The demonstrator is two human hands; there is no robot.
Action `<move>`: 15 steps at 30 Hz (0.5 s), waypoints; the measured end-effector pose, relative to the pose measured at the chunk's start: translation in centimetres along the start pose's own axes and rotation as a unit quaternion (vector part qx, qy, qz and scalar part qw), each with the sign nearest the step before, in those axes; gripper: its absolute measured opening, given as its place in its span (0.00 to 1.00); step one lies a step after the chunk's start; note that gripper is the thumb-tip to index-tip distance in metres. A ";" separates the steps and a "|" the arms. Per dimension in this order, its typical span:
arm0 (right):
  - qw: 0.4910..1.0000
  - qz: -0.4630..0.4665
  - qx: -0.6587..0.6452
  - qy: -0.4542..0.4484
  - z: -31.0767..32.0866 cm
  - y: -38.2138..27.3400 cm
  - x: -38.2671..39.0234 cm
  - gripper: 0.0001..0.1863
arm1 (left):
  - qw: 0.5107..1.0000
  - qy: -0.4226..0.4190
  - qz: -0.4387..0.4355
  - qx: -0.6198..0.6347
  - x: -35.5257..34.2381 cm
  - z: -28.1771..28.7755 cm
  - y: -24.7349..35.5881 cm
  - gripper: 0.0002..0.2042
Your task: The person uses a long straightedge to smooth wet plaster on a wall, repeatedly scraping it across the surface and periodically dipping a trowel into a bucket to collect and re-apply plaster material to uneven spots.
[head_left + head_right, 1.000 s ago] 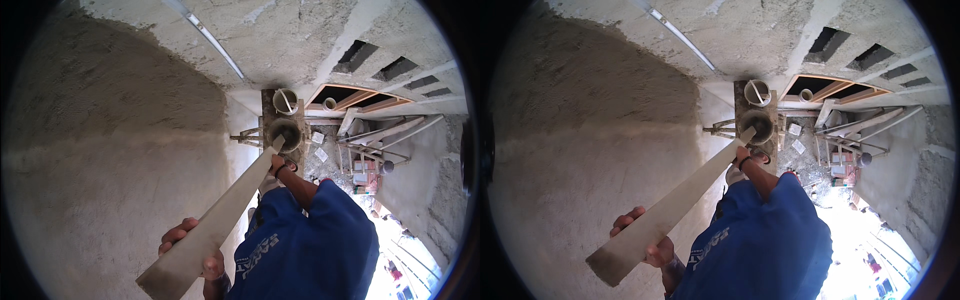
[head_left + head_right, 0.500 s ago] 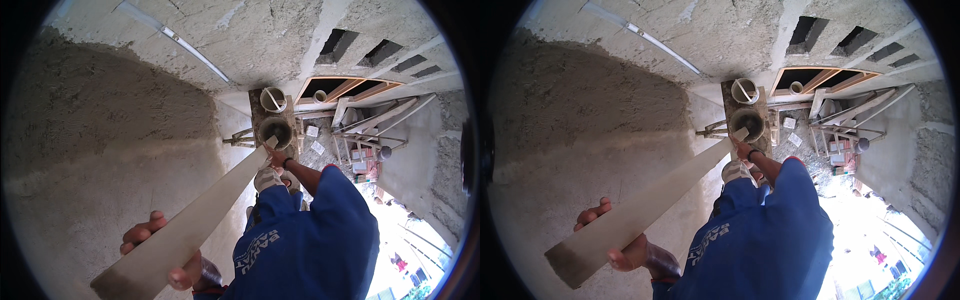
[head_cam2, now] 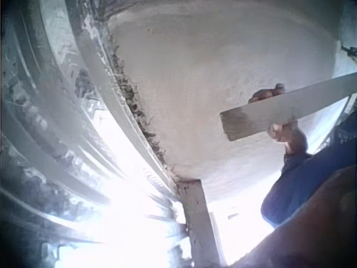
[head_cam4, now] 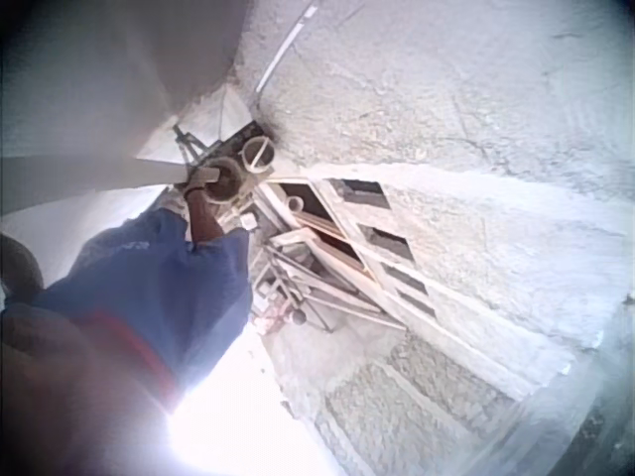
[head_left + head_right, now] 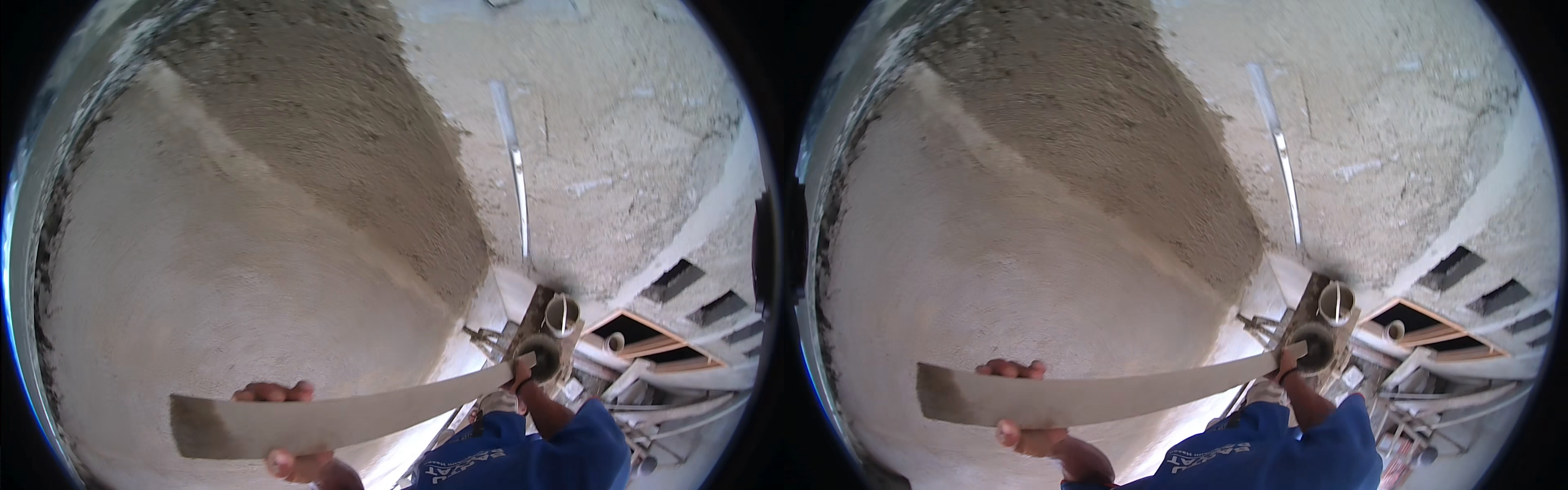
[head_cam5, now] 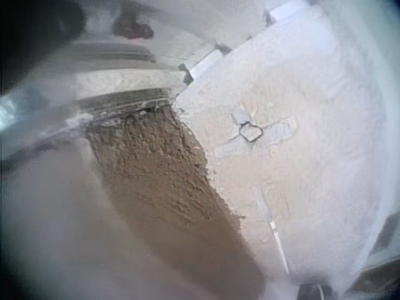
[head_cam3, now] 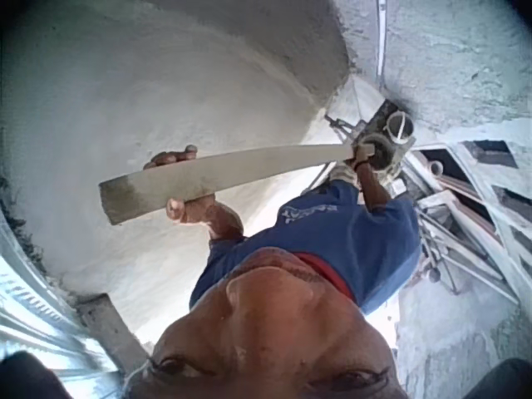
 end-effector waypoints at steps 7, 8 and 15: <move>0.964 0.140 -0.135 -0.181 -7.7 -4.8 1.7 0.18 | 0.989 0.039 -0.139 -0.026 3.1 7.3 13.8 0.32; 0.948 0.168 -0.106 -0.248 -10.2 -6.1 3.5 0.18 | 0.968 0.157 -0.183 -0.069 4.8 10.8 16.1 0.31; 0.928 0.297 0.065 -0.215 -28.7 -13.5 16.3 0.18 | 0.824 0.507 -0.237 -0.084 14.8 30.7 24.9 0.26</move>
Point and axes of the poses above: each hand's wrist, its own x-axis away from the middle knuckle, its own z-axis out of the back of the hand, y = z × x, the point moved 5 cm from there along -x, towards the middle knuckle, and after that the axes turned 12 degrees about x, right-handed, at the moved point
